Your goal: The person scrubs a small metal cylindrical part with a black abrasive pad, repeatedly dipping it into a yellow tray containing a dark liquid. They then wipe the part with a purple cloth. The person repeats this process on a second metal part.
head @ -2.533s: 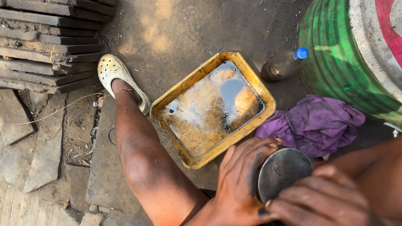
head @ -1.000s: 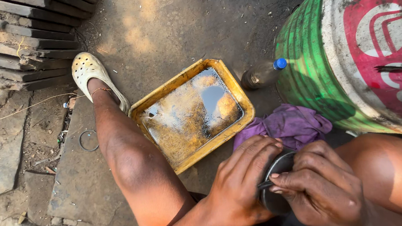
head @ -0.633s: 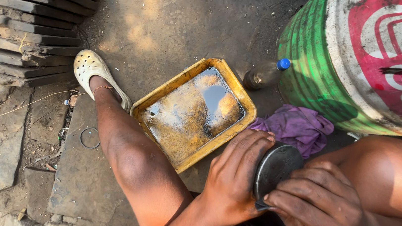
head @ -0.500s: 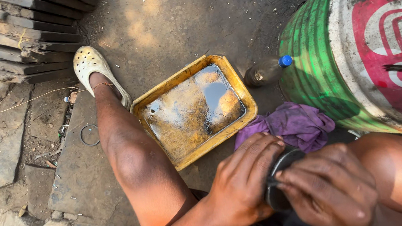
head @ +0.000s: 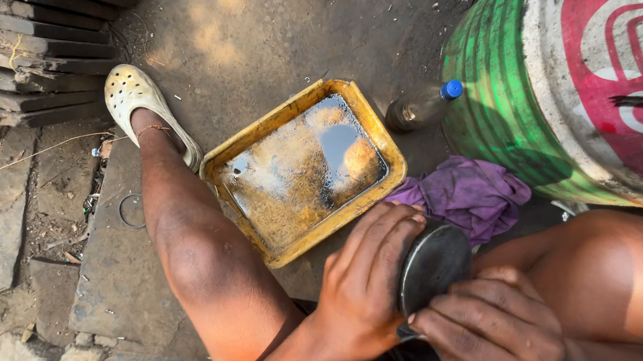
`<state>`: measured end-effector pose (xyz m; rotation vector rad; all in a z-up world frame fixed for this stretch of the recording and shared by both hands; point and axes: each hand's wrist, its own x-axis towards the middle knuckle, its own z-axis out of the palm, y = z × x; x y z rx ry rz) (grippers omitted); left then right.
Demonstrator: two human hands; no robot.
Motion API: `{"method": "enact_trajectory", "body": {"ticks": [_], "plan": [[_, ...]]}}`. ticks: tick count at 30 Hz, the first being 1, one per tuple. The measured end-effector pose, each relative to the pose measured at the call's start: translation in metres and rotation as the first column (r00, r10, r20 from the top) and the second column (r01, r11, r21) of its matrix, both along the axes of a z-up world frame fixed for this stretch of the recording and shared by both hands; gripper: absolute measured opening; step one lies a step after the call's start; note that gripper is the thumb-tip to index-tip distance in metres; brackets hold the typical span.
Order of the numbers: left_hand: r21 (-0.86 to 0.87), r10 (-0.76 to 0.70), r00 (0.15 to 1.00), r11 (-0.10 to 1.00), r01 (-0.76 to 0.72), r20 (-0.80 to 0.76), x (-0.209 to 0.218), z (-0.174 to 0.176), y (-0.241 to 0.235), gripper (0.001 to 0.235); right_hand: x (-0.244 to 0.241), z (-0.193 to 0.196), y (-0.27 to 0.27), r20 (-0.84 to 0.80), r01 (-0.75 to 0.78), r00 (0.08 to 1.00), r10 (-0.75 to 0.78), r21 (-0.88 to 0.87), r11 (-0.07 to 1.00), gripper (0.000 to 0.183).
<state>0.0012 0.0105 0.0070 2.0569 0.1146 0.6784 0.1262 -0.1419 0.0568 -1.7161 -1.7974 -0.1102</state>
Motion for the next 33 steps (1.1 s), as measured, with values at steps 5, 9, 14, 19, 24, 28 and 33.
{"method": "enact_trajectory", "body": {"ticks": [5, 9, 14, 19, 24, 28, 33], "plan": [[0.038, 0.001, 1.000, 0.999, -0.002, 0.020, 0.001, -0.002, -0.006, 0.068, 0.003, -0.005, -0.003, -0.032, 0.170, 0.985, -0.170, -0.001, 0.986, 0.021], [0.086, 0.006, 0.999, 0.996, -0.009, 0.033, 0.004, 0.003, -0.002, 0.064, 0.002, -0.003, 0.001, -0.011, 0.070, 0.998, -0.070, 0.027, 0.997, 0.022], [0.089, 0.011, 1.000, 0.996, -0.010, -0.004, -0.007, -0.006, -0.008, 0.047, -0.001, -0.002, -0.008, 0.054, 0.042, 0.998, -0.040, -0.037, 0.998, 0.026], [-0.001, -0.108, 0.986, 0.994, 0.109, 0.130, -0.001, -0.011, -0.026, 0.056, 0.034, -0.008, -0.016, -0.511, 0.361, 0.687, -0.517, -0.378, 0.853, 0.019], [-0.186, 0.124, 0.972, 0.979, -0.087, 0.200, 0.000, -0.014, -0.019, 0.090, 0.024, -0.021, -0.008, -0.959, 0.262, 0.140, -0.247, -0.204, 0.943, 0.017], [-0.247, 0.219, 0.960, 0.953, -0.173, 0.172, -0.002, -0.016, -0.034, 0.110, 0.002, -0.034, 0.005, -0.981, 0.312, -0.196, -0.012, -0.074, 0.947, 0.018], [-0.257, 0.117, 0.982, 0.963, -0.076, 0.150, -0.006, -0.017, -0.051, 0.111, 0.009, -0.031, 0.012, -0.985, 0.332, -0.144, 0.097, 0.044, 0.942, 0.018]]}}
